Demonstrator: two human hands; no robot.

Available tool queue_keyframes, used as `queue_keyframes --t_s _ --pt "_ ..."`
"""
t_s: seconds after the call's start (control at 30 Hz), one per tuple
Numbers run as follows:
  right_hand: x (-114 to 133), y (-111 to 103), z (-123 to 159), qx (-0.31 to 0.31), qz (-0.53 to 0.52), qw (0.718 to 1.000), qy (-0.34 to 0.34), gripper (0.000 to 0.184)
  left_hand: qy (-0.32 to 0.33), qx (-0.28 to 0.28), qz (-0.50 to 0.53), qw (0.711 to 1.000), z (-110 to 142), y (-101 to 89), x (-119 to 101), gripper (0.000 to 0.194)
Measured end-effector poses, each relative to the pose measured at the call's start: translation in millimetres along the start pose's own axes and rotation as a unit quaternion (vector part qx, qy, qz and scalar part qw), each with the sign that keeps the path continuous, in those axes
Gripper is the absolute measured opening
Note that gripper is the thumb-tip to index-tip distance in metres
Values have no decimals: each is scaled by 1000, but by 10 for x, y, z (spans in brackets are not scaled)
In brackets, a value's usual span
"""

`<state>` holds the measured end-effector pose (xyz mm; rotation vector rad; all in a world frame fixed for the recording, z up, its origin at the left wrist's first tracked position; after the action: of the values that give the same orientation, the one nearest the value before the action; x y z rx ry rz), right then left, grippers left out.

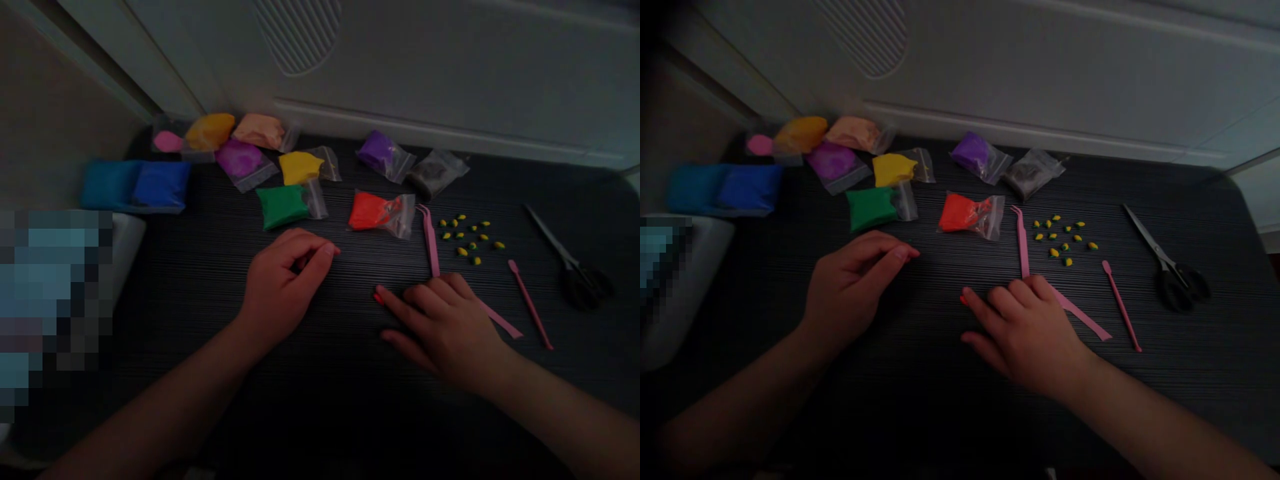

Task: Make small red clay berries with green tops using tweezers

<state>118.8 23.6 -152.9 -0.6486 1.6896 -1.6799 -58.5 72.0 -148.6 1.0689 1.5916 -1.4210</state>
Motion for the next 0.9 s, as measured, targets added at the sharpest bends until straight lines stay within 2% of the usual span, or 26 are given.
queue_keyframes --t_s 0.13,0.27,0.43,0.53,0.7,0.9 --pt "42 1 -8 0 -12 999 -36 47 -3 3 3 1000 1 4 0 19" --pt "19 17 -3 22 1 1000 -4 50 -9 4 -2 1000 2 3 6 20" --pt "84 11 17 24 -11 999 -37 52 -6 4 8 1000 2 2 6 19" --pt "45 32 11 34 3 999 -9 52 -8 6 5 1000 1 5 6 19" --pt "65 29 6 29 3 999 -18 54 -12 9 4 1000 0 10 10 20" --pt "-16 11 -1 25 -3 1000 14 57 -12 14 4 1000 -4 15 5 20"
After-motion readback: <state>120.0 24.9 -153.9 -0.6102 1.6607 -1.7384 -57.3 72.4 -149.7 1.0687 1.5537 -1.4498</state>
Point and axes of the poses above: each hand's wrist, its own z-axis away from the middle knuckle, its own y-axis out of the palm, x = y × z, the point moved 6 cm from there along -z, towards the middle knuckle, and after that the axes turned 14 degrees about z, right-handed, at the moved point
